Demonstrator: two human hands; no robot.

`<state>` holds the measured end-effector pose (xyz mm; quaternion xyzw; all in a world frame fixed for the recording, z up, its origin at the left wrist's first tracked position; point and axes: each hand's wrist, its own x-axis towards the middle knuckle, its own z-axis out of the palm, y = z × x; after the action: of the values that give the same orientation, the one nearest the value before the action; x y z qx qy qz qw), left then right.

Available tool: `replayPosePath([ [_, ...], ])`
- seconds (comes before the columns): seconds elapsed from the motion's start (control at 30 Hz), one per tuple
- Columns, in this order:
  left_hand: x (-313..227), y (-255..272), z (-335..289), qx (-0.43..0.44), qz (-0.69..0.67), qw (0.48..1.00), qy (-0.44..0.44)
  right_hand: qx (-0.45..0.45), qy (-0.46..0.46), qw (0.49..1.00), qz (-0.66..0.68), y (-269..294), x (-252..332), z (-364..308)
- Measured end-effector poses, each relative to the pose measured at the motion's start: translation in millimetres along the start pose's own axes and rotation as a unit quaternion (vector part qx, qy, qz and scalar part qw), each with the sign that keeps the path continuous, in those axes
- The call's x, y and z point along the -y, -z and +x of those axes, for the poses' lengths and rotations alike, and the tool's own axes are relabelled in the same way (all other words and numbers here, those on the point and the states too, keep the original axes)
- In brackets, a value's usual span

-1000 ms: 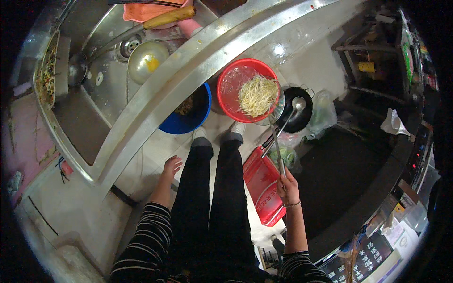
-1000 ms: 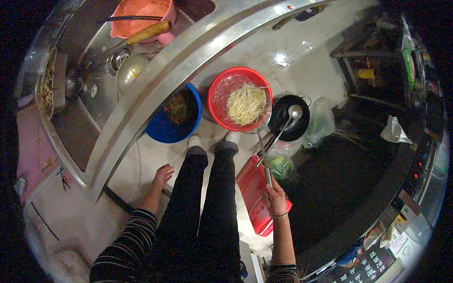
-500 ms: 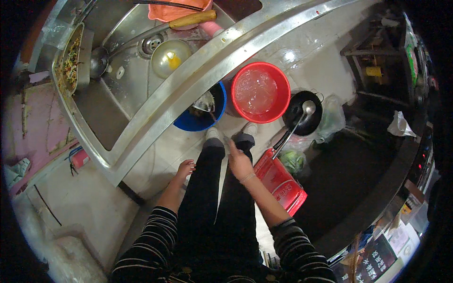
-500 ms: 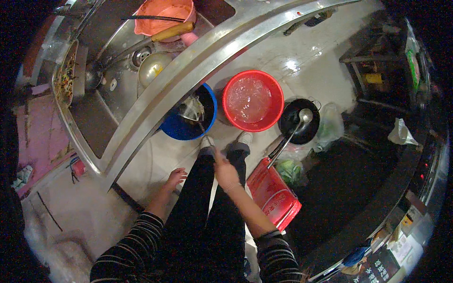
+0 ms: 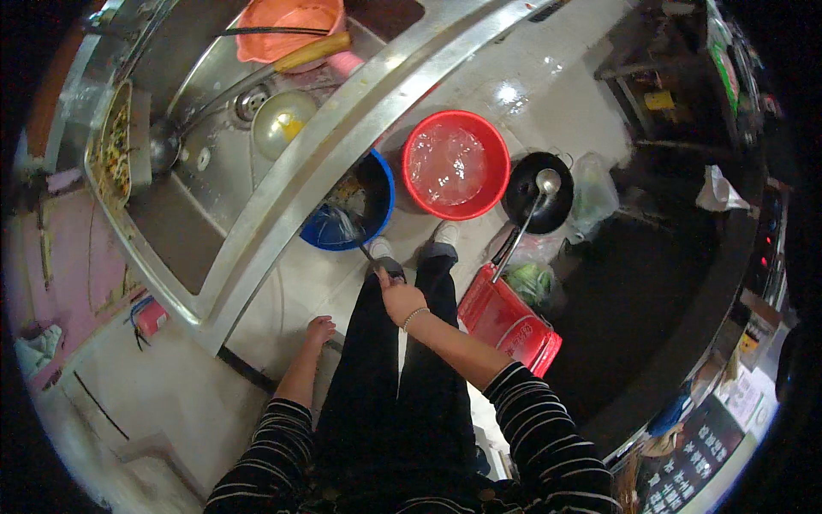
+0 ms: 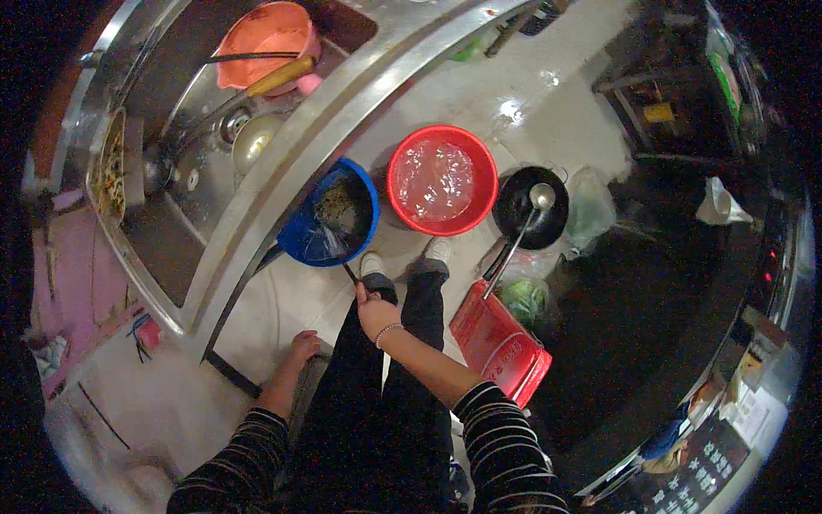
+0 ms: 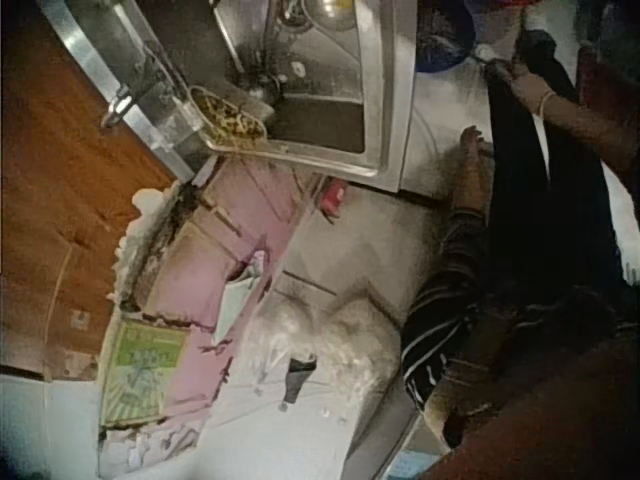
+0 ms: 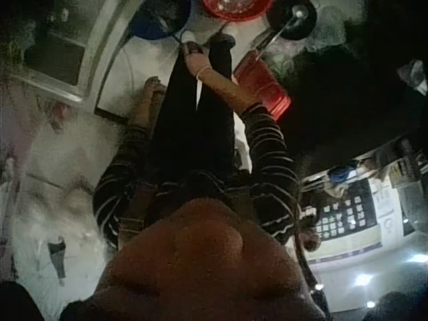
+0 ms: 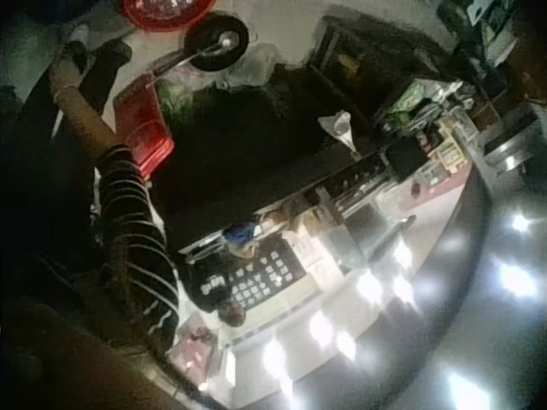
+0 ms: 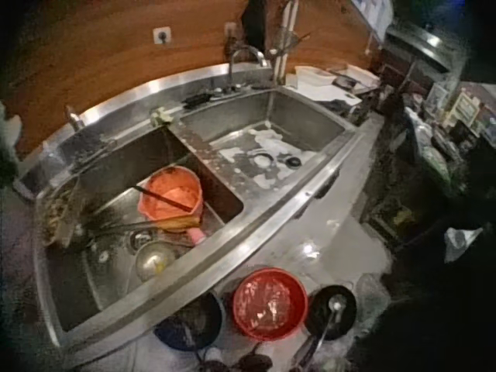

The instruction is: The person walks through a commercial kitchen, wipes a stainless steel countertop with a blue cloth, then moves to the sink to wash a red plastic basin and a metal strainer under running water. The person scrubs the basin with a sponge and rinses it thoroughly.

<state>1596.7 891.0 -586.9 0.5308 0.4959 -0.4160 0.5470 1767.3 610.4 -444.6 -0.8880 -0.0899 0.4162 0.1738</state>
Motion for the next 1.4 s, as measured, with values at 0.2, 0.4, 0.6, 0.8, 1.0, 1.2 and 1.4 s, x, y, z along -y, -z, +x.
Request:
replayPosePath([
  [0.2,-34,-17,-12,0.048,0.016,0.998,-0.039,-0.076,-0.024,0.994,0.079,31,-42,-55],
  [0.4,-51,-35,-31,0.032,0.077,0.996,-0.014,-0.252,-0.047,0.908,0.332,71,-101,-130],
  [0.6,-74,-56,-37,0.011,0.114,0.993,-0.007,-0.270,-0.222,0.906,0.239,61,-190,-28],
  [0.8,-100,-73,-42,0.043,0.067,0.997,-0.020,-0.161,-0.308,0.905,0.247,53,-253,164],
  [1.0,-99,-81,-45,0.039,0.095,0.995,-0.020,-0.010,-0.157,0.986,0.056,69,-248,162],
  [1.2,-77,-82,-49,-0.008,0.097,0.995,0.026,0.087,-0.035,0.988,-0.121,137,-308,121],
  [1.4,-74,-87,-53,0.011,0.120,0.992,0.042,-0.007,-0.161,0.983,0.093,68,-325,121],
])
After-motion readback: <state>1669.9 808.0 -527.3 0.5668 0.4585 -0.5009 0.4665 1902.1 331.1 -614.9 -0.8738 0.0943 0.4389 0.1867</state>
